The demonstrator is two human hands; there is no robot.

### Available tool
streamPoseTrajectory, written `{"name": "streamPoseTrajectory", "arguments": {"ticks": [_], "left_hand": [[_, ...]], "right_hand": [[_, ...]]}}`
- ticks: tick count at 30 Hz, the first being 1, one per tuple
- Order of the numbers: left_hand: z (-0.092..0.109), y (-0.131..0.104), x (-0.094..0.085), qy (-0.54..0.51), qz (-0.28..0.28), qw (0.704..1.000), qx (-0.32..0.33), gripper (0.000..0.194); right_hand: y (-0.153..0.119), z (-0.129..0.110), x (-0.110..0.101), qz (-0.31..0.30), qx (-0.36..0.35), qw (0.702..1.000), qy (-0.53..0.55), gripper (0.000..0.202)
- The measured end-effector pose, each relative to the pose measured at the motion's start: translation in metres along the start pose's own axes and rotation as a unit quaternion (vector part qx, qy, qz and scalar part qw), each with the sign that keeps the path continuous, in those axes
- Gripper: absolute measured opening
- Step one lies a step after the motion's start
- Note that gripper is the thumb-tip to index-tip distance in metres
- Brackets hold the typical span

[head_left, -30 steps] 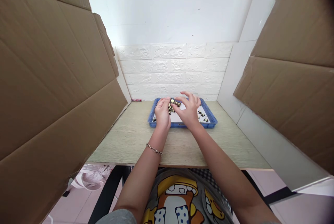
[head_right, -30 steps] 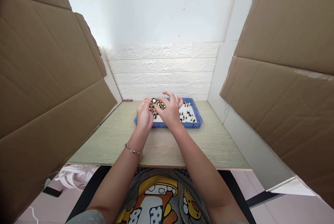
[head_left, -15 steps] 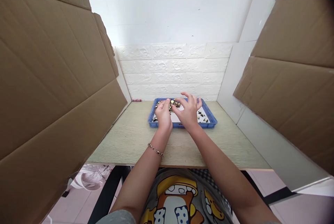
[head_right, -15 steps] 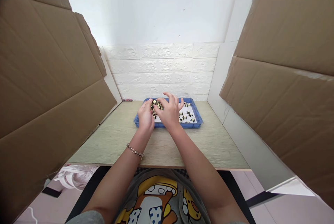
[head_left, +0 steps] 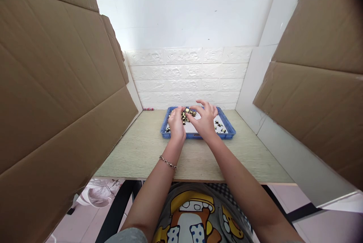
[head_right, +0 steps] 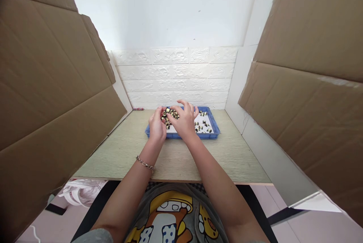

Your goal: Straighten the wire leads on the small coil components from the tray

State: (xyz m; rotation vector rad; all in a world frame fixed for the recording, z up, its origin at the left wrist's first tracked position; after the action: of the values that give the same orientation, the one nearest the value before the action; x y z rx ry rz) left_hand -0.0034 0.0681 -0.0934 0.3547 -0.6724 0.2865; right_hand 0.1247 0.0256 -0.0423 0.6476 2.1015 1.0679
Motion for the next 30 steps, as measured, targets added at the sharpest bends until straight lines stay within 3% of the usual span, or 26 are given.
{"name": "streamPoseTrajectory", "arguments": {"ticks": [13,30], "left_hand": [[0.0001,0.0061,0.0026,0.038,-0.040,0.998,0.021,0.017],[-0.0042,-0.0004,0.0033,0.013,-0.025,0.999,0.046,0.019]], "right_hand": [[0.0008,0.0008,-0.0024,0.011,-0.001,1.000,-0.004,0.014],[-0.0051,-0.0034,-0.0015,0.027,-0.008,0.999,-0.034,0.013]]}}
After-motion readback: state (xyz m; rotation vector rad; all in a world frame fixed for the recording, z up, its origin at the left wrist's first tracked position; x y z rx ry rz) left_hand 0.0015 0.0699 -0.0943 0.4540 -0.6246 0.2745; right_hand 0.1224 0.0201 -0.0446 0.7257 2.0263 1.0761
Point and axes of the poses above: each hand's wrist, its own y-axis towards the middle knuckle, its own x-axis out of the palm, z = x × y, the point moved 9 cm from there along y, towards the middle knuckle
